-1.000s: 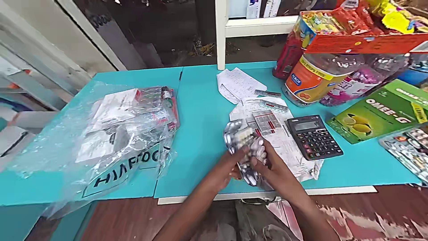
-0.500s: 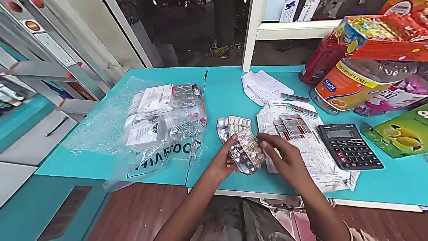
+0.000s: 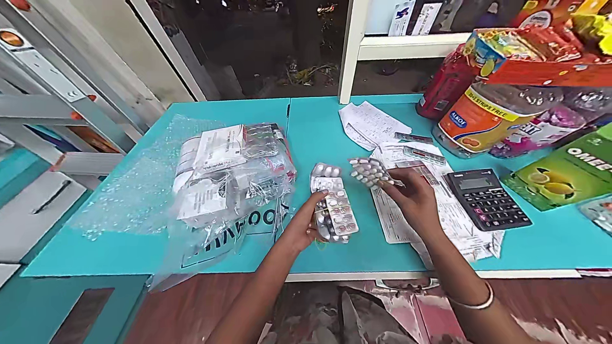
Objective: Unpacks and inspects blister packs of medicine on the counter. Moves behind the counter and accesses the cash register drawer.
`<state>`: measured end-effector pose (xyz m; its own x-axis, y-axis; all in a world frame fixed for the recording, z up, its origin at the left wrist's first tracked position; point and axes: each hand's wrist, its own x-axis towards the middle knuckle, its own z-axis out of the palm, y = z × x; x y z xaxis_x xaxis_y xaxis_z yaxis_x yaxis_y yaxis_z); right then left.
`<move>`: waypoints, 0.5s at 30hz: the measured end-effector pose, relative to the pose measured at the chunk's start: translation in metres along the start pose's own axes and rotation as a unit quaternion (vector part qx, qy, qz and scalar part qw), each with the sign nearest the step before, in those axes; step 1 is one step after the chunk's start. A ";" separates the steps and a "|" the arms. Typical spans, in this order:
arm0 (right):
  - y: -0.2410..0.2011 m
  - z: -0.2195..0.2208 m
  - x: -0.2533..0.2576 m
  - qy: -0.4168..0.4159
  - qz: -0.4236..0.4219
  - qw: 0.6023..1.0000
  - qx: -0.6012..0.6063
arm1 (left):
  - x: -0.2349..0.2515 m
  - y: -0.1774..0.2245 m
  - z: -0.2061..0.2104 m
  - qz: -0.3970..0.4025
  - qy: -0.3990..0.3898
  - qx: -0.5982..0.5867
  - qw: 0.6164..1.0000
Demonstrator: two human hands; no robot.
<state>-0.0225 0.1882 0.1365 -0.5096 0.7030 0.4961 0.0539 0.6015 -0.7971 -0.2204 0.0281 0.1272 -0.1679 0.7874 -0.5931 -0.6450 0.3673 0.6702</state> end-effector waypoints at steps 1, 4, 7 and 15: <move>0.002 -0.001 -0.008 0.025 -0.082 0.995 -0.053 | 0.001 0.000 -0.002 0.015 0.006 0.028 0.999; -0.001 -0.004 -0.027 0.040 -0.307 0.931 -0.194 | 0.009 -0.001 -0.008 0.149 0.038 0.202 0.967; -0.005 -0.007 -0.036 0.000 -0.405 0.890 -0.210 | 0.008 0.002 -0.011 0.264 0.128 0.420 0.859; -0.008 -0.015 -0.038 -0.053 -0.468 0.859 -0.202 | -0.023 -0.001 0.007 0.485 0.145 0.401 0.763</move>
<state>0.0096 0.1626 0.1289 -0.5656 -0.1861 0.8034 -0.1397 0.9817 0.1290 -0.2105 0.0133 0.1435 -0.5095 0.7816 0.3599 0.5324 -0.0422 0.8455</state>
